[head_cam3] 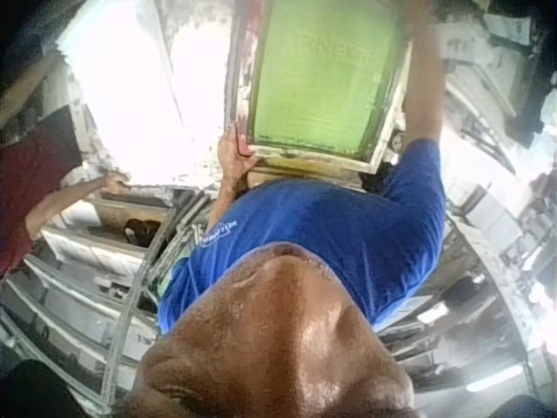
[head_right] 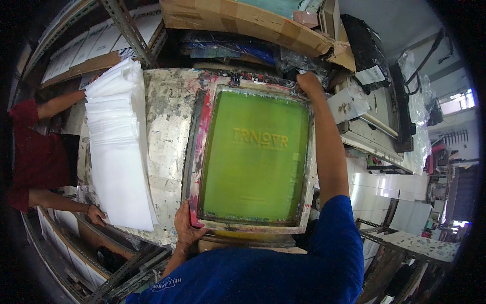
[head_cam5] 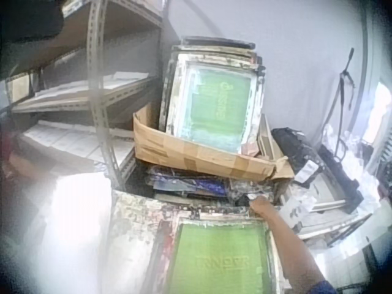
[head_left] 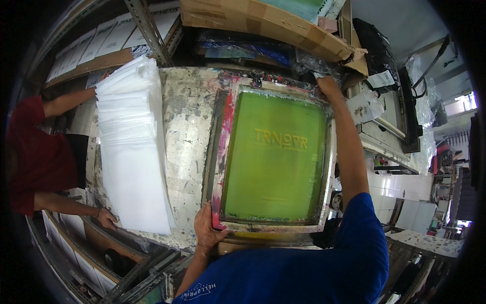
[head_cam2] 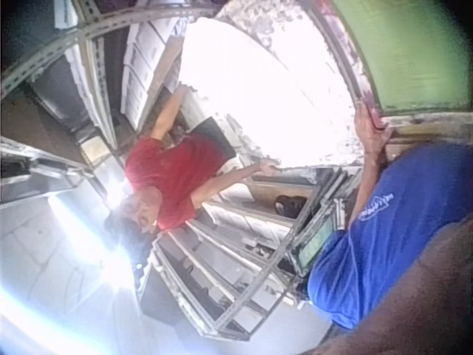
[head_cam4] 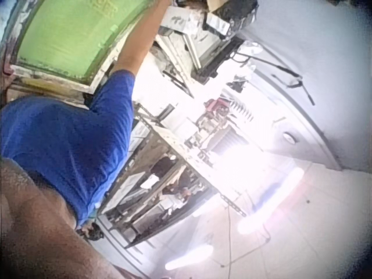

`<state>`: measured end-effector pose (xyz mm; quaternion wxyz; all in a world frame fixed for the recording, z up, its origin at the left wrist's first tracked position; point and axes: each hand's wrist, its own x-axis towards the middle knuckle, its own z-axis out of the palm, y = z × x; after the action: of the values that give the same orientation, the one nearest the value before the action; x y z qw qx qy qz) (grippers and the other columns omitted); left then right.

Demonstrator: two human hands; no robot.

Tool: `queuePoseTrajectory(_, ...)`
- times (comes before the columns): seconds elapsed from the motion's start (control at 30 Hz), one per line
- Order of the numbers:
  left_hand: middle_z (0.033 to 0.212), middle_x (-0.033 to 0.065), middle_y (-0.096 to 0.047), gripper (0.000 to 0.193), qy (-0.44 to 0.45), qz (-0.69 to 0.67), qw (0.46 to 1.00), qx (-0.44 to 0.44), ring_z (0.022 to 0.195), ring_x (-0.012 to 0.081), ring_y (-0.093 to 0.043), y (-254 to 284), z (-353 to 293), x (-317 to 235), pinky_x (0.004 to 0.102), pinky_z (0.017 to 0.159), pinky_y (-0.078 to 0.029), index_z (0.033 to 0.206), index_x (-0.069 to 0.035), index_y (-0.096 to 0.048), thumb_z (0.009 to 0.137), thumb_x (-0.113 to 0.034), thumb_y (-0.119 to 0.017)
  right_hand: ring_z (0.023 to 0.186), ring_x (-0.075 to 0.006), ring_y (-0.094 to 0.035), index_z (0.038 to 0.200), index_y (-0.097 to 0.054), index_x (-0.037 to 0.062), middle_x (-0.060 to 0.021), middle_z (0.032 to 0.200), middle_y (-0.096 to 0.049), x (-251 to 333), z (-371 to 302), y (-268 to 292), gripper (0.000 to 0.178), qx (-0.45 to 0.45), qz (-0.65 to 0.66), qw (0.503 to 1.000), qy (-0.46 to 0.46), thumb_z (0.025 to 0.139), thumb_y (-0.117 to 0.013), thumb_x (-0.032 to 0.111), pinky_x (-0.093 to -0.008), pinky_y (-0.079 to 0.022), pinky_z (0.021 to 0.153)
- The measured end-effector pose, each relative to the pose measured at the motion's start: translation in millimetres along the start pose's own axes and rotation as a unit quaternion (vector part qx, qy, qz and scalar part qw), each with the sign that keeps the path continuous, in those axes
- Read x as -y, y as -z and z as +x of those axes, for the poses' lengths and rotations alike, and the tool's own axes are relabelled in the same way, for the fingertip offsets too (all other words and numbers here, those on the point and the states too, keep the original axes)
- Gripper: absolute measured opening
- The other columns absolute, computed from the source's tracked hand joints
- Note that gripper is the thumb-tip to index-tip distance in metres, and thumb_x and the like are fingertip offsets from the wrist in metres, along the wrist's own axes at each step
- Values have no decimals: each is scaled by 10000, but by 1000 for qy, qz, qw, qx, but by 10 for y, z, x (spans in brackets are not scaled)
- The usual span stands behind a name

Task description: The person performs screen printing on white papers, applying black ink using a squeegee across a mesh screen and lifting the screen to reveal the printed design.

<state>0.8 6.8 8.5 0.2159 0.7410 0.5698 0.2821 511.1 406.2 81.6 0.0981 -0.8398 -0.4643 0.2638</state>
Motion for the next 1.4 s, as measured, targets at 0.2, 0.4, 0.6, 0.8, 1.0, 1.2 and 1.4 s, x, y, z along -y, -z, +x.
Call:
queuePoseTrajectory(0.2, 1356, 268, -541, 1164, 5, -6, 1000, -1, 1220, 447, -534, -20, -46, 10, 498, 1037, -422, 1442, 71, -394, 543, -459, -911, 988, -346, -681, 1117, -741, 155, -179, 1098, -711, 98, -507, 188, 395, -102, -258, 913, 301, 794, -692, 377, -429, -529, 890)
queuePoseTrajectory(0.4, 1339, 258, -561, 1110, 7, 8, 1000, 1, 1207, 444, -547, -7, -14, -17, 494, 1023, -439, 1410, 83, -433, 516, -382, -898, 819, -396, -685, 888, -731, 7, -204, 871, -703, 128, -446, -23, 385, -145, -403, 846, 317, 832, -659, 381, -487, -544, 778)
queuePoseTrajectory(0.6, 1330, 255, -567, 1127, 12, 2, 1000, 1, 1201, 441, -547, -1, -17, -16, 489, 1020, -439, 1405, 84, -436, 491, -383, -901, 891, -443, -674, 855, -728, -8, -234, 909, -704, 109, -267, -390, 407, -246, -219, 933, 147, 887, -565, 363, -514, -536, 824)
queuePoseTrajectory(0.8, 1322, 248, -572, 1129, 18, 2, 1000, 6, 1191, 433, -551, 11, 12, -39, 488, 1015, -439, 1405, 80, -439, 477, -358, -909, 1096, -467, -615, 1095, -707, 35, -300, 1181, -638, -291, 432, -352, 439, -96, -181, 971, 121, 932, -500, 386, -506, -482, 969)
queuePoseTrajectory(1.0, 1339, 245, -565, 1108, 24, 15, 1000, 11, 1208, 429, -545, 25, 12, -55, 484, 1020, -439, 1400, 77, -445, 523, -425, -897, 1252, -403, -534, 1399, -552, 197, -271, 1384, -523, -115, -362, 210, 446, -51, -272, 890, 363, 985, -513, 358, -457, -427, 1052)
queuePoseTrajectory(1.2, 1333, 255, -569, 1067, 5, 23, 1000, -5, 1199, 432, -557, -23, 8, -5, 489, 1019, -445, 1381, 79, -457, 561, -453, -886, 1119, -379, -585, 1314, -584, 135, -192, 1236, -574, -233, -204, 267, 402, -78, -363, 771, 517, 924, -615, 228, -431, -465, 995)
queuePoseTrajectory(1.4, 1330, 267, -568, 1064, 2, 11, 1000, -10, 1186, 444, -562, -6, 7, -5, 500, 1019, -443, 1381, 85, -444, 571, -453, -878, 998, -339, -615, 971, -641, 17, -148, 1050, -632, 3, -180, 244, 238, -62, -419, 733, 533, 828, -671, 205, -410, -518, 889)
